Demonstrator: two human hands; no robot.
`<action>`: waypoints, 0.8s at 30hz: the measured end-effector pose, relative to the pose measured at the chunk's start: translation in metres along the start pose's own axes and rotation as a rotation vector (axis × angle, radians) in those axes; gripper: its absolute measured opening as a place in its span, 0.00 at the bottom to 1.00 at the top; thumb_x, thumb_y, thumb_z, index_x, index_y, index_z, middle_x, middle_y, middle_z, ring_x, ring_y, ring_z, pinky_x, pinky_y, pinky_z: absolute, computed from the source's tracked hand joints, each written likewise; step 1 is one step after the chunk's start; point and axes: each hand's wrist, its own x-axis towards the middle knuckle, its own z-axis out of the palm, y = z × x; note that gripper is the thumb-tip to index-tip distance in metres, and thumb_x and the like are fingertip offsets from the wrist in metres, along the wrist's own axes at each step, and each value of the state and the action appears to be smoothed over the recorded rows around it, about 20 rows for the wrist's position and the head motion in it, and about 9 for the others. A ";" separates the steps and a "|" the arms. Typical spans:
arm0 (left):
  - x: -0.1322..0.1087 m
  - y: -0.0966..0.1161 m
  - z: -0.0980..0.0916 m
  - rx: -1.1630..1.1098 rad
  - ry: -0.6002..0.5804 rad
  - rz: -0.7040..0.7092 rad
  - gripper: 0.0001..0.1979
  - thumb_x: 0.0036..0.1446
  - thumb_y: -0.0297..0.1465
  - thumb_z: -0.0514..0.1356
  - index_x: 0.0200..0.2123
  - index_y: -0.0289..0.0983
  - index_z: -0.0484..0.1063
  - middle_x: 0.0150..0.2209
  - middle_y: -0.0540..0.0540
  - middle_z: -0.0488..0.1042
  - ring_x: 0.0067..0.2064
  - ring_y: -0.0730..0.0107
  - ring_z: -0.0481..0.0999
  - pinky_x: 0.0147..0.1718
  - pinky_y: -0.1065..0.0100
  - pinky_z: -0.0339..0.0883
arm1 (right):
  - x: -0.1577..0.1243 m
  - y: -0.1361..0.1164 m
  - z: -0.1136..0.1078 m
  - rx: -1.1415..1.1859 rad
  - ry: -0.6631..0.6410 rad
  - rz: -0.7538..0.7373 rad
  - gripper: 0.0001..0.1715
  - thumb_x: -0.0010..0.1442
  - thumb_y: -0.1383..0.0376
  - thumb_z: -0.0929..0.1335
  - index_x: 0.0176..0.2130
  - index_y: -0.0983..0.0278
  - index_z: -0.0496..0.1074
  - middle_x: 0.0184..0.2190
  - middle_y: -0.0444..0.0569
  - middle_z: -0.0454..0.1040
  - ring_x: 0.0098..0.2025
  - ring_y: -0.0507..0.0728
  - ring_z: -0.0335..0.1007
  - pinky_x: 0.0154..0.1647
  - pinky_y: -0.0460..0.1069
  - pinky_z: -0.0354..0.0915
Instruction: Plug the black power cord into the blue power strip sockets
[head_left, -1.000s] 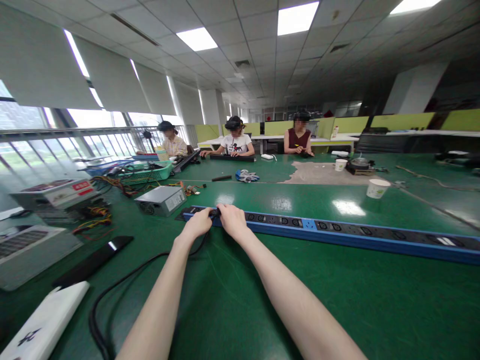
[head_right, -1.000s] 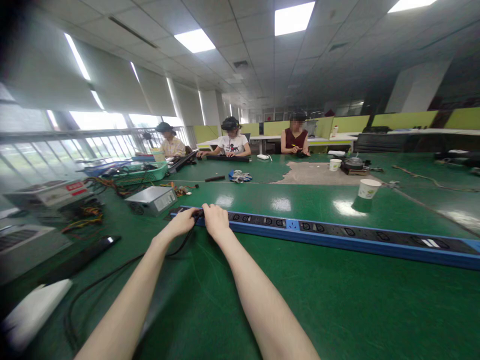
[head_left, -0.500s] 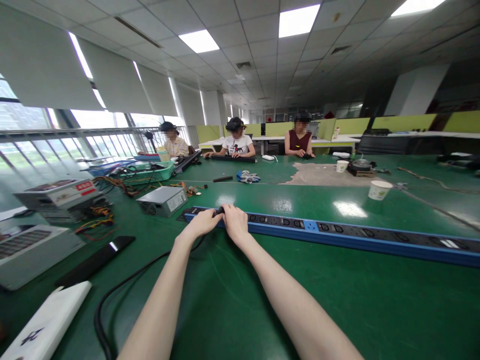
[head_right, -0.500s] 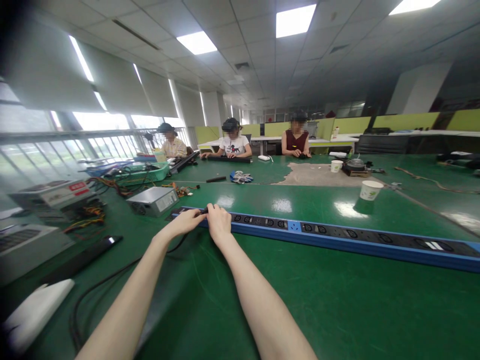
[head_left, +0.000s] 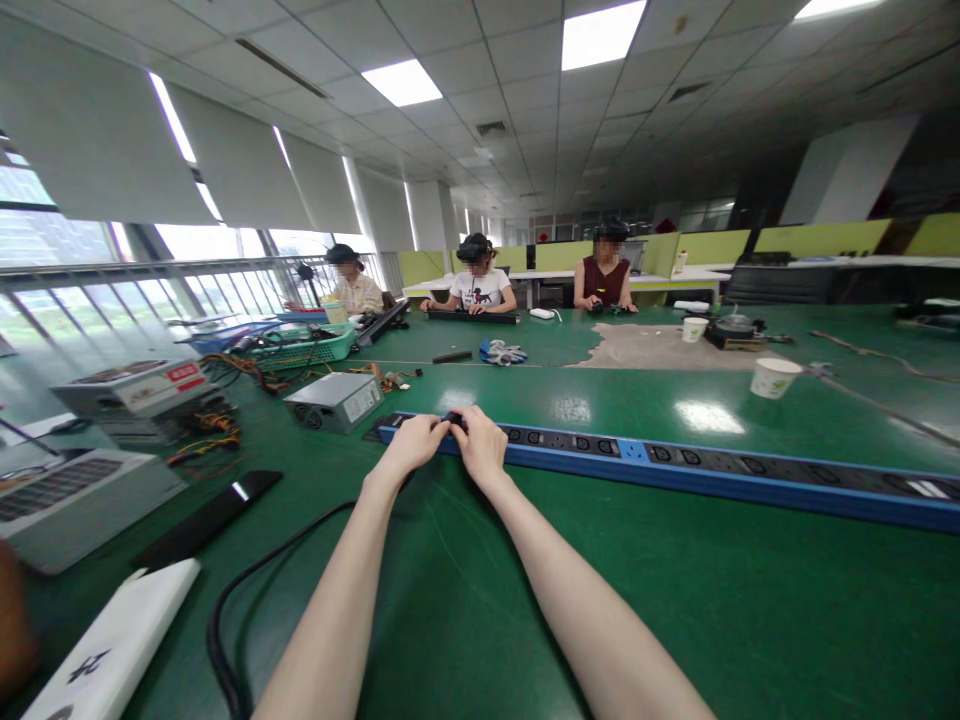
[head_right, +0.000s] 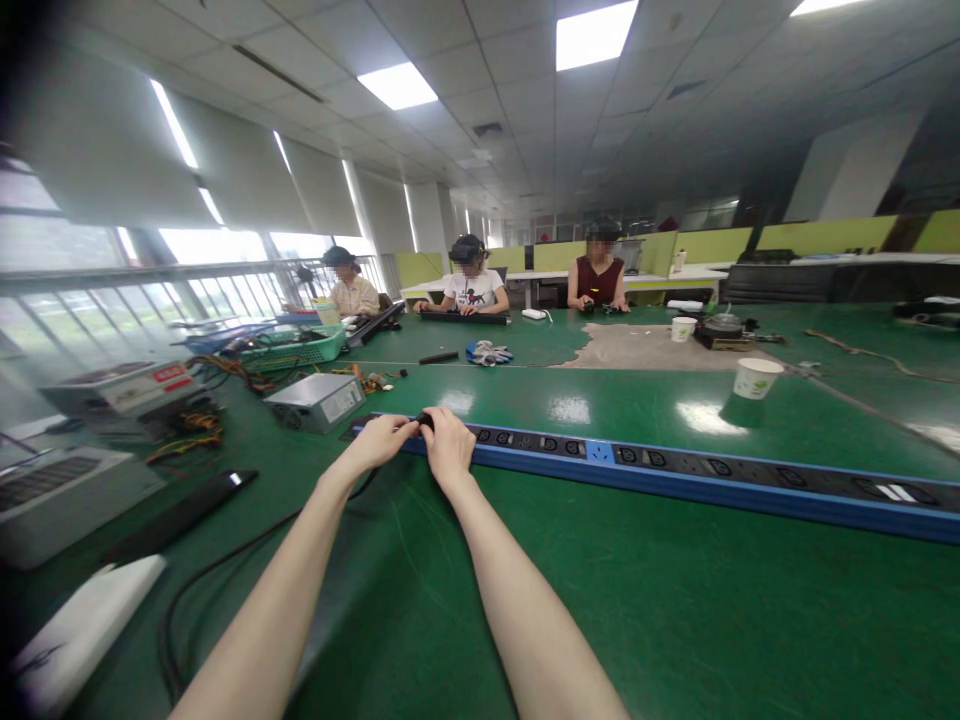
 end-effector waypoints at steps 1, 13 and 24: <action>0.000 0.003 -0.002 -0.020 0.017 0.016 0.19 0.69 0.39 0.50 0.38 0.37 0.79 0.41 0.40 0.82 0.45 0.58 0.81 0.45 0.66 0.68 | 0.003 0.000 0.000 0.052 0.021 0.012 0.17 0.69 0.58 0.65 0.57 0.50 0.71 0.54 0.40 0.75 0.53 0.54 0.72 0.47 0.48 0.66; -0.011 0.029 -0.037 0.003 0.174 0.247 0.17 0.71 0.41 0.49 0.52 0.44 0.75 0.49 0.45 0.80 0.49 0.60 0.78 0.47 0.64 0.67 | 0.062 0.002 -0.105 0.138 -0.313 -0.346 0.19 0.61 0.61 0.70 0.53 0.54 0.79 0.49 0.43 0.80 0.51 0.55 0.74 0.54 0.49 0.65; -0.022 0.059 -0.043 -0.071 0.230 0.295 0.14 0.66 0.40 0.58 0.50 0.42 0.75 0.46 0.45 0.78 0.50 0.60 0.75 0.50 0.63 0.68 | 0.051 0.028 -0.148 0.719 -0.764 0.039 0.26 0.59 0.50 0.72 0.47 0.66 0.81 0.41 0.51 0.81 0.35 0.50 0.71 0.27 0.40 0.59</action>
